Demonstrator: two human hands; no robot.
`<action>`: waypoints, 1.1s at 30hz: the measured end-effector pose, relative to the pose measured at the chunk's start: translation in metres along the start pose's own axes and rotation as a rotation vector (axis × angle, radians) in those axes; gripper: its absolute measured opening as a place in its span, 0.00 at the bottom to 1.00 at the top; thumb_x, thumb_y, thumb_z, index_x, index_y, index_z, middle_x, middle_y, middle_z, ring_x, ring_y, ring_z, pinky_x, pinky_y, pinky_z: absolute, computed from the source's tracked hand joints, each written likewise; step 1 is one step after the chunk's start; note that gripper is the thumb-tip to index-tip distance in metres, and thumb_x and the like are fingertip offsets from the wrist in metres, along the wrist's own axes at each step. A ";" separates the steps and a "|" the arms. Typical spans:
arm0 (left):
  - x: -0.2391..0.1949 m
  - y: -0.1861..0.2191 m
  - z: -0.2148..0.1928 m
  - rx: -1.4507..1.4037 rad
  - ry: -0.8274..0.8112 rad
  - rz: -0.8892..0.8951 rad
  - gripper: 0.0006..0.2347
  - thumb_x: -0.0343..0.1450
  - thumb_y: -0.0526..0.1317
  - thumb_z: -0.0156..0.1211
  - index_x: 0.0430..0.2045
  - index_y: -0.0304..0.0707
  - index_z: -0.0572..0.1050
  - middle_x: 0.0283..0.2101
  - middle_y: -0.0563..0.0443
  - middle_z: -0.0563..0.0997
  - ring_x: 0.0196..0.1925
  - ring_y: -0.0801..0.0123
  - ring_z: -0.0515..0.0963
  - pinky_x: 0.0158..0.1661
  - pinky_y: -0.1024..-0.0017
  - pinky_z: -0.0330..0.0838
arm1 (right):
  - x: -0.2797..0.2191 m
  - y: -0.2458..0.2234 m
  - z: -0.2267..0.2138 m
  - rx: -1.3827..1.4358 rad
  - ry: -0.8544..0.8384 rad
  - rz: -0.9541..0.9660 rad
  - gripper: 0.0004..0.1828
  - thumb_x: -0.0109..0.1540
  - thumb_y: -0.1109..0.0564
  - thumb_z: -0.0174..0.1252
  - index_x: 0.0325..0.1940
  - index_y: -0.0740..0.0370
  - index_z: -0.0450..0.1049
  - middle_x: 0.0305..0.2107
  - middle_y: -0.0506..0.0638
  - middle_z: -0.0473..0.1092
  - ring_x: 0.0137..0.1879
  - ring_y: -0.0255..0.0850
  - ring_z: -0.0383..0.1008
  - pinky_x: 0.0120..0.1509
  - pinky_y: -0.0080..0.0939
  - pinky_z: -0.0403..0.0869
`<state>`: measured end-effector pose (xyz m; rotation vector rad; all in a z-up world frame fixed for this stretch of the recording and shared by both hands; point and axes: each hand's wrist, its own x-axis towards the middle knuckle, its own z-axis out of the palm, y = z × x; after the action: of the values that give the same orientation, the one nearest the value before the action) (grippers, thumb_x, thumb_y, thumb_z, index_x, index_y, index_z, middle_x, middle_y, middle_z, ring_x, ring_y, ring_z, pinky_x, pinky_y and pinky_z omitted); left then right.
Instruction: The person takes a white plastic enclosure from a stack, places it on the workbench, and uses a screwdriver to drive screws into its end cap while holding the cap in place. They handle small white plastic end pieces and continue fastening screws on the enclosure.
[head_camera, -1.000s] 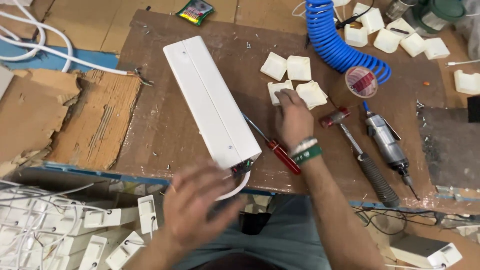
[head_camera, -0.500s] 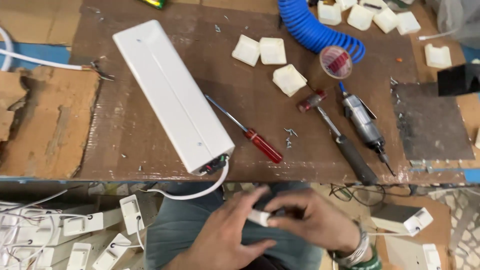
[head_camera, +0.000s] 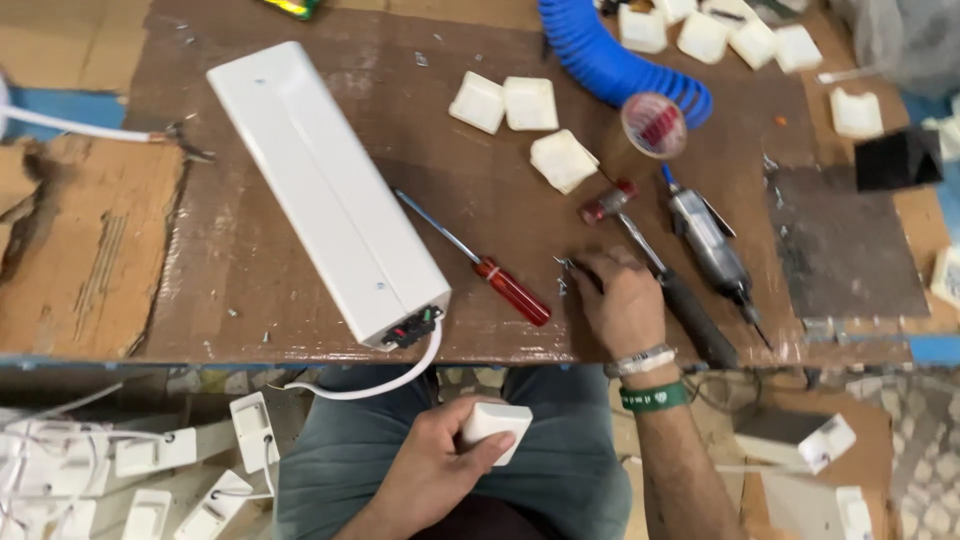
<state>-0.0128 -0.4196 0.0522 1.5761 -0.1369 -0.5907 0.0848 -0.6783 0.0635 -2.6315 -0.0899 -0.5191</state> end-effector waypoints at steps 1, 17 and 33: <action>-0.001 -0.003 -0.005 0.018 0.028 0.028 0.12 0.69 0.39 0.68 0.43 0.33 0.80 0.37 0.50 0.87 0.38 0.77 0.84 0.40 0.75 0.80 | 0.008 -0.002 0.006 0.002 -0.011 -0.046 0.10 0.59 0.59 0.63 0.44 0.59 0.82 0.42 0.58 0.77 0.45 0.58 0.78 0.49 0.52 0.76; 0.030 -0.037 -0.014 -0.159 0.055 0.184 0.10 0.75 0.36 0.66 0.46 0.30 0.77 0.43 0.49 0.83 0.45 0.75 0.80 0.48 0.72 0.77 | -0.065 0.051 0.039 0.558 -0.130 0.308 0.14 0.64 0.56 0.63 0.50 0.67 0.79 0.39 0.55 0.79 0.42 0.40 0.79 0.45 0.41 0.78; 0.037 -0.024 -0.008 -0.145 0.230 0.051 0.10 0.72 0.37 0.62 0.44 0.32 0.77 0.37 0.53 0.85 0.38 0.78 0.82 0.40 0.76 0.78 | -0.065 -0.054 -0.016 0.476 0.011 0.400 0.07 0.62 0.61 0.64 0.43 0.66 0.79 0.25 0.50 0.76 0.28 0.33 0.75 0.32 0.34 0.72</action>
<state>0.0162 -0.4262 0.0190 1.4833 0.0384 -0.3677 0.0107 -0.6355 0.0748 -2.1045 0.2784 -0.3236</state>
